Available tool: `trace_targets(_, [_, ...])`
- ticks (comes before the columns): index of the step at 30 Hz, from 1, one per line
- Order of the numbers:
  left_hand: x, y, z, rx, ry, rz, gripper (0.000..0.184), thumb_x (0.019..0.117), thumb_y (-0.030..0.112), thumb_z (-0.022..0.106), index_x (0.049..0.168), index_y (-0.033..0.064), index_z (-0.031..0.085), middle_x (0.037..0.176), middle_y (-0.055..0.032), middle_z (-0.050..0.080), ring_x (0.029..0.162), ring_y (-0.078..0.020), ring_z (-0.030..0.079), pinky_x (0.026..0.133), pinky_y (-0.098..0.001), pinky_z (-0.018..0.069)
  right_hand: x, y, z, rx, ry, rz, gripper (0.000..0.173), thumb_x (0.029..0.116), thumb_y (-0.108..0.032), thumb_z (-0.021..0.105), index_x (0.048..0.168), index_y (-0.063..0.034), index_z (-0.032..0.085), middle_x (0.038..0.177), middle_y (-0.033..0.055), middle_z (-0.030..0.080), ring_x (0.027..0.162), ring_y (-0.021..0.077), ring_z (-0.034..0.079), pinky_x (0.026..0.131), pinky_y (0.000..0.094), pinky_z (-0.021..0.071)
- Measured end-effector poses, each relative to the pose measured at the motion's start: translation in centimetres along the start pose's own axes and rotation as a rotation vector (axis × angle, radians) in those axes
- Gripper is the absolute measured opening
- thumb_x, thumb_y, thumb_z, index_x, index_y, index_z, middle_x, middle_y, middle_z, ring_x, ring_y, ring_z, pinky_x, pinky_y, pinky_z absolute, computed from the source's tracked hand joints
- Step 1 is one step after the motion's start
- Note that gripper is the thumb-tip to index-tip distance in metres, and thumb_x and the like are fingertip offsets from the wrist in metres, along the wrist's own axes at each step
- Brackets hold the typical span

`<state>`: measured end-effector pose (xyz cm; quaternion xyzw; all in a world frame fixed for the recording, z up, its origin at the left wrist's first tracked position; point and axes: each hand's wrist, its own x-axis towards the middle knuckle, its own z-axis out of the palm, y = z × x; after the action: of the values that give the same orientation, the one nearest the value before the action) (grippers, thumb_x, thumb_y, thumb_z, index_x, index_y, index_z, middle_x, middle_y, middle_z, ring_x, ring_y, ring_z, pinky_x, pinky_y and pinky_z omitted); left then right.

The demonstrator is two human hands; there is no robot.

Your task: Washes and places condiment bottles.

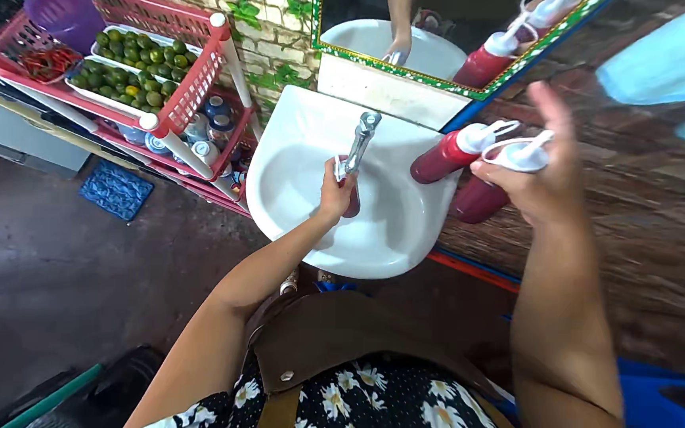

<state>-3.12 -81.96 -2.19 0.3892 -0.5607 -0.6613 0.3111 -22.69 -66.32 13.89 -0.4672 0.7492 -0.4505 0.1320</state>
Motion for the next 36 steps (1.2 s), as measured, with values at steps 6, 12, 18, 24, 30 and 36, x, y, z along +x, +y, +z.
trace_targets(6, [-0.6, 0.9, 0.2, -0.024, 0.025, 0.003, 0.046, 0.0894, -0.002, 0.073, 0.131, -0.0037, 0.054, 0.114, -0.0208, 0.065, 0.102, -0.0254, 0.066, 0.092, -0.0440, 0.0547, 0.3, 0.4, 0.5, -0.018, -0.008, 0.063, 0.055, 0.0766, -0.013, 0.076, 0.127, -0.0066, 0.056, 0.113, 0.0096, 0.066, 0.096, 0.0146, 0.066, 0.084, 0.0380, 0.0567])
trace_targets(12, [-0.8, 0.6, 0.6, 0.064, 0.110, 0.094, 0.034, 0.0837, -0.003, 0.075, 0.112, -0.0070, 0.057, 0.103, -0.0186, 0.062, 0.096, -0.0234, 0.062, 0.086, -0.0400, 0.0530, 0.0, 0.4, 0.8, 0.029, -0.051, 0.025, 0.043, 0.0753, -0.012, 0.077, 0.115, -0.0083, 0.060, 0.102, 0.0034, 0.064, 0.088, 0.0070, 0.063, 0.079, 0.0296, 0.0561])
trace_targets(18, [-0.1, 0.7, -0.2, 0.095, 0.008, 0.047, 0.041, 0.0946, 0.017, 0.067, 0.125, -0.0047, 0.051, 0.131, -0.0279, 0.048, 0.120, -0.0350, 0.052, 0.099, -0.0473, 0.0470, -1.1, -0.6, 1.7, 0.181, -0.079, -0.025, 0.038, 0.0732, -0.010, 0.075, 0.109, -0.0096, 0.060, 0.097, -0.0040, 0.062, 0.086, -0.0010, 0.062, 0.077, 0.0193, 0.0553])
trace_targets(24, [-1.2, 1.9, -1.3, 0.098, 0.011, 0.062, 0.015, 0.1009, 0.012, 0.056, 0.102, -0.0032, 0.058, 0.107, -0.0148, 0.057, 0.098, -0.0203, 0.057, 0.087, -0.0381, 0.0485, -1.9, -1.6, 3.9, 0.298, -0.180, 0.010, 0.036, 0.0720, -0.007, 0.074, 0.106, -0.0112, 0.061, 0.091, -0.0060, 0.064, 0.081, -0.0004, 0.064, 0.072, 0.0206, 0.0571])
trace_targets(30, [-2.5, 2.6, -3.8, 0.143, 0.005, 0.092, 0.017, 0.0906, 0.005, 0.069, 0.099, -0.0042, 0.058, 0.115, -0.0166, 0.057, 0.107, -0.0226, 0.057, 0.092, -0.0392, 0.0491, -2.3, -0.7, 8.2, 0.326, -0.332, 0.165, 0.034, 0.0723, -0.001, 0.076, 0.103, -0.0048, 0.063, 0.088, 0.0006, 0.065, 0.077, 0.0060, 0.063, 0.070, 0.0274, 0.0569])
trace_targets(36, [-3.3, 3.6, -5.6, 0.279, -0.054, 0.289, 0.067, 0.0840, -0.016, 0.062, 0.144, 0.0001, 0.038, 0.123, -0.0213, 0.065, 0.108, -0.0299, 0.067, 0.088, -0.0450, 0.0571, -2.1, 0.6, 12.8, 0.232, -0.469, 0.307, 0.038, 0.0778, 0.004, 0.080, 0.112, 0.0018, 0.064, 0.099, 0.0135, 0.067, 0.088, 0.0186, 0.065, 0.079, 0.0399, 0.0560])
